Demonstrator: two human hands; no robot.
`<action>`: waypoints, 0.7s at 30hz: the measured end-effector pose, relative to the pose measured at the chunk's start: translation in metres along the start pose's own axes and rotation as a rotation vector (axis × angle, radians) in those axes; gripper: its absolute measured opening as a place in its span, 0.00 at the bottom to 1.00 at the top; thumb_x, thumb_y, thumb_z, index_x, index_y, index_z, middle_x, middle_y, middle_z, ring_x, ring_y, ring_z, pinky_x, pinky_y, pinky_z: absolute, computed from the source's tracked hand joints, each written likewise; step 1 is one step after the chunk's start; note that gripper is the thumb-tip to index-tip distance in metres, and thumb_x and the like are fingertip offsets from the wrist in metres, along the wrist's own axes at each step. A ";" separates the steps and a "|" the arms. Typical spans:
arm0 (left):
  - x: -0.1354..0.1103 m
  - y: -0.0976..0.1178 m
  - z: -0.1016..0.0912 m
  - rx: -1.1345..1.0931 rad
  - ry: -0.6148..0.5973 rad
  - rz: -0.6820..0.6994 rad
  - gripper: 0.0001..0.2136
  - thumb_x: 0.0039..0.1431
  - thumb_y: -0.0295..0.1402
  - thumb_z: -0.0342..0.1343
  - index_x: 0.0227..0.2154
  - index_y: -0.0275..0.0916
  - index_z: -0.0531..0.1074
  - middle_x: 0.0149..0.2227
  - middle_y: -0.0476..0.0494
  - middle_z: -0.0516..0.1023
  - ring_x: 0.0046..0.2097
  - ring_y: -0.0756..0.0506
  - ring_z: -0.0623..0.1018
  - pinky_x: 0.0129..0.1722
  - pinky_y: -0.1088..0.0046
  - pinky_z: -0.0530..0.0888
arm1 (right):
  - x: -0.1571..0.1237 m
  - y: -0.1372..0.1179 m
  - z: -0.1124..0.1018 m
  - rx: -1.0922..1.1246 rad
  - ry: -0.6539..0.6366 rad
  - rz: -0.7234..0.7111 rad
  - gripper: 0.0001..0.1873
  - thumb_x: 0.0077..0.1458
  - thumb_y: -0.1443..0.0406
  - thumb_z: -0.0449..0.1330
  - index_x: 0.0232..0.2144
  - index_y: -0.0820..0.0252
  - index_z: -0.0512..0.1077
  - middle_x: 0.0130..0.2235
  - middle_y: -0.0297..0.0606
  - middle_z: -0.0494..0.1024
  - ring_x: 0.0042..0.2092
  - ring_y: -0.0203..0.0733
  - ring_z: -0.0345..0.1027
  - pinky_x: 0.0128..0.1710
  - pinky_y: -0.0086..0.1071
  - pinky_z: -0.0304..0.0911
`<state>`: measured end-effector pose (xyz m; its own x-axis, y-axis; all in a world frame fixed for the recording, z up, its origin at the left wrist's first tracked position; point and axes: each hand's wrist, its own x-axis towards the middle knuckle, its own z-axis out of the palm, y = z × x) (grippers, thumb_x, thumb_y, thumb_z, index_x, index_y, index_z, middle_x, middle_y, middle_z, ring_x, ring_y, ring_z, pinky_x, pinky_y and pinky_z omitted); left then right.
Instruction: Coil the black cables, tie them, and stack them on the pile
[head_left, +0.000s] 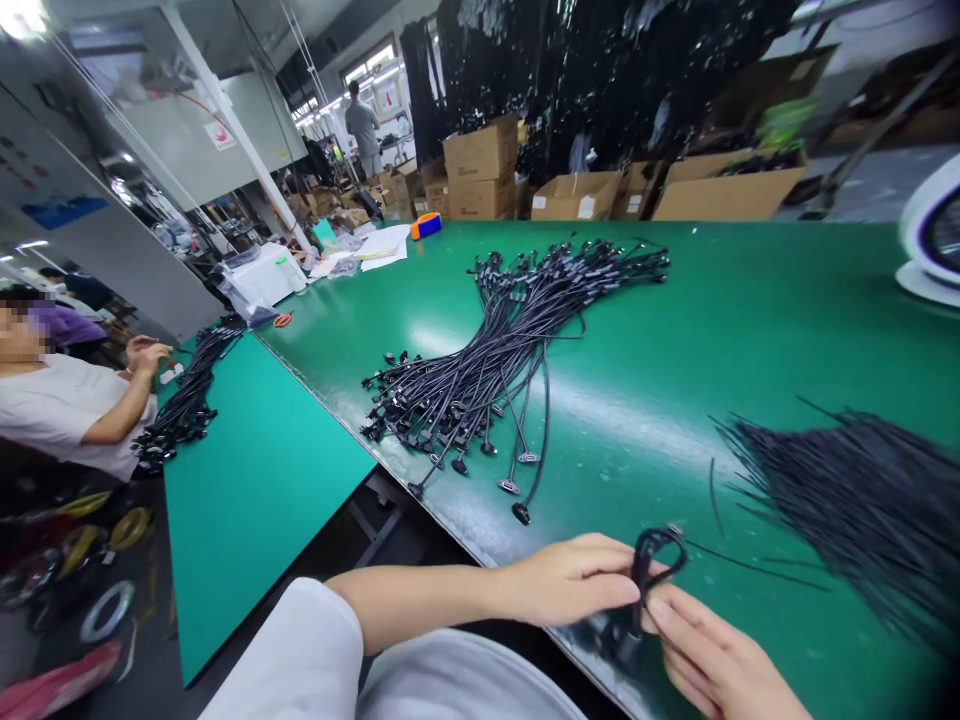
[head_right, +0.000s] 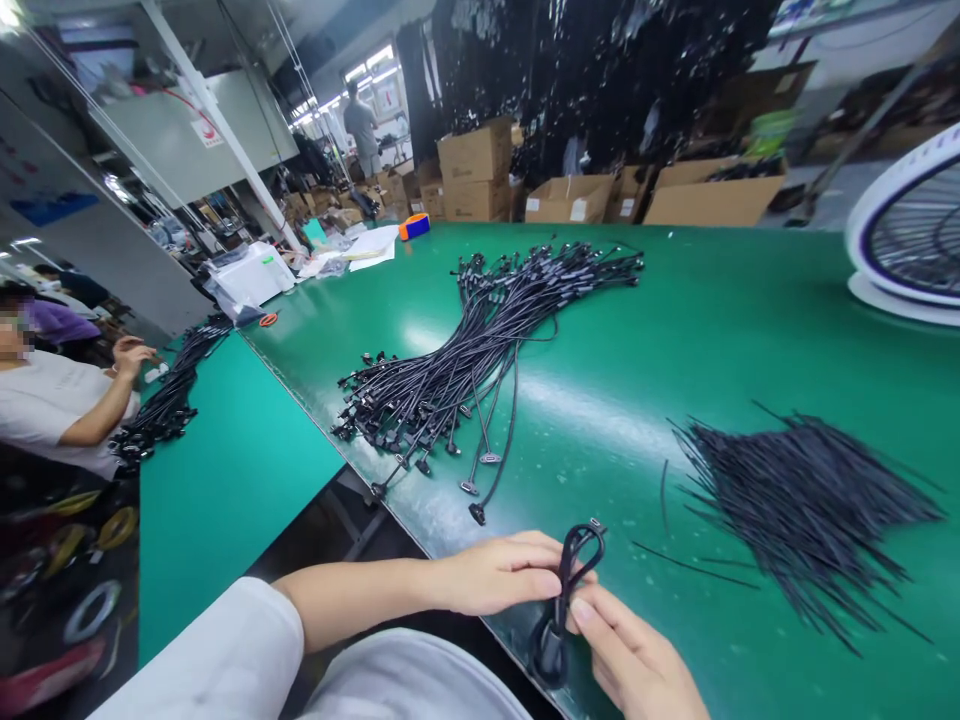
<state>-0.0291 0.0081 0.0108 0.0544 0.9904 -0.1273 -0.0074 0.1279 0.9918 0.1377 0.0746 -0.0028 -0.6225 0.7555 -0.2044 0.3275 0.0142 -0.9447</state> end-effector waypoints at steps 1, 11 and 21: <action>-0.003 0.004 0.003 0.048 0.011 0.051 0.16 0.63 0.39 0.51 0.46 0.36 0.77 0.54 0.37 0.75 0.61 0.41 0.67 0.65 0.63 0.58 | 0.000 0.007 0.002 0.126 -0.052 0.117 0.25 0.51 0.43 0.58 0.24 0.58 0.68 0.17 0.29 0.61 0.17 0.31 0.49 0.15 0.26 0.51; 0.009 -0.021 0.027 -0.645 0.239 -0.232 0.28 0.39 0.45 0.70 0.43 0.35 0.75 0.47 0.36 0.78 0.55 0.38 0.73 0.60 0.58 0.62 | -0.005 0.025 0.023 -0.644 0.210 -0.493 0.18 0.65 0.56 0.45 0.43 0.60 0.69 0.38 0.45 0.79 0.36 0.46 0.76 0.27 0.33 0.67; 0.008 -0.012 0.017 -0.575 0.275 -0.311 0.18 0.49 0.40 0.68 0.41 0.37 0.76 0.46 0.42 0.80 0.49 0.45 0.76 0.50 0.70 0.69 | -0.004 0.016 0.032 -0.712 0.080 -0.210 0.16 0.68 0.63 0.44 0.37 0.61 0.70 0.35 0.43 0.78 0.36 0.43 0.73 0.35 0.33 0.63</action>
<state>-0.0115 0.0137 -0.0024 -0.1142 0.8712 -0.4775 -0.5623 0.3396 0.7540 0.1230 0.0511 -0.0255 -0.6777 0.7353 0.0070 0.6056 0.5634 -0.5621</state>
